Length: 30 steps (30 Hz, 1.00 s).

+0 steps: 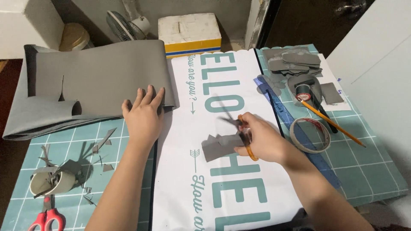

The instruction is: Cutting out decorative shapes from grey foam sheets using scissors and a pencil for marking.

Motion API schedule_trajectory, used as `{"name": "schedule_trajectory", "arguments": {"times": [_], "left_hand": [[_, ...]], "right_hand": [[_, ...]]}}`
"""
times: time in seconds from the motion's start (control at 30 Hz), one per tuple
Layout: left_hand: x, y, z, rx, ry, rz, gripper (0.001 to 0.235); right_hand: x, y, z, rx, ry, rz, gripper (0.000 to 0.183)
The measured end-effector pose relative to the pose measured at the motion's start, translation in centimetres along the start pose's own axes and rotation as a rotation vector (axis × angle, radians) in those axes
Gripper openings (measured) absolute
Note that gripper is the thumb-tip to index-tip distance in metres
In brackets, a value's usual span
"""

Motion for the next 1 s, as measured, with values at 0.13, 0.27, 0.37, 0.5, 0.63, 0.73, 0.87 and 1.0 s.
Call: {"name": "schedule_trajectory", "arguments": {"times": [0.13,0.27,0.37,0.5,0.63,0.73,0.87,1.0], "left_hand": [[-0.1,0.0,-0.2,0.017,-0.011,0.022,0.063],[0.5,0.4,-1.1,-0.002,-0.050,0.040,0.068],[1.0,0.7,-1.7,0.005,-0.034,0.080,0.066],[1.7,1.1,-2.0,0.035,0.020,0.094,0.064],[2.5,1.4,-1.6,0.039,0.097,0.050,0.060],[2.2,1.0,-0.5,0.063,0.093,0.030,0.059],[1.1,0.6,0.6,0.007,0.090,-0.051,0.053],[-1.7,-0.7,3.4,0.014,0.034,-0.112,0.055]], "right_hand": [[1.4,0.7,2.5,-0.038,0.416,0.044,0.066],[2.9,1.5,5.3,-0.088,0.638,0.103,0.067],[2.3,2.2,8.0,-0.111,0.751,0.193,0.077],[-2.6,-0.2,10.4,-0.085,0.686,0.258,0.077],[-5.0,-0.9,16.5,-0.086,0.662,0.395,0.057],[-5.9,-2.7,18.3,0.003,0.715,0.436,0.053],[-5.8,-2.8,20.9,0.103,0.693,0.444,0.055],[-6.0,-2.7,20.1,0.104,0.704,0.436,0.049]]}}
Point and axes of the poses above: each hand's wrist, its own y-axis towards the middle knuckle, its own x-axis out of the palm, z = x × y, the point moved 7 cm from there along y, towards the middle knuckle, and after that the axes turned 10 degrees about -y, right-handed, at the moved point
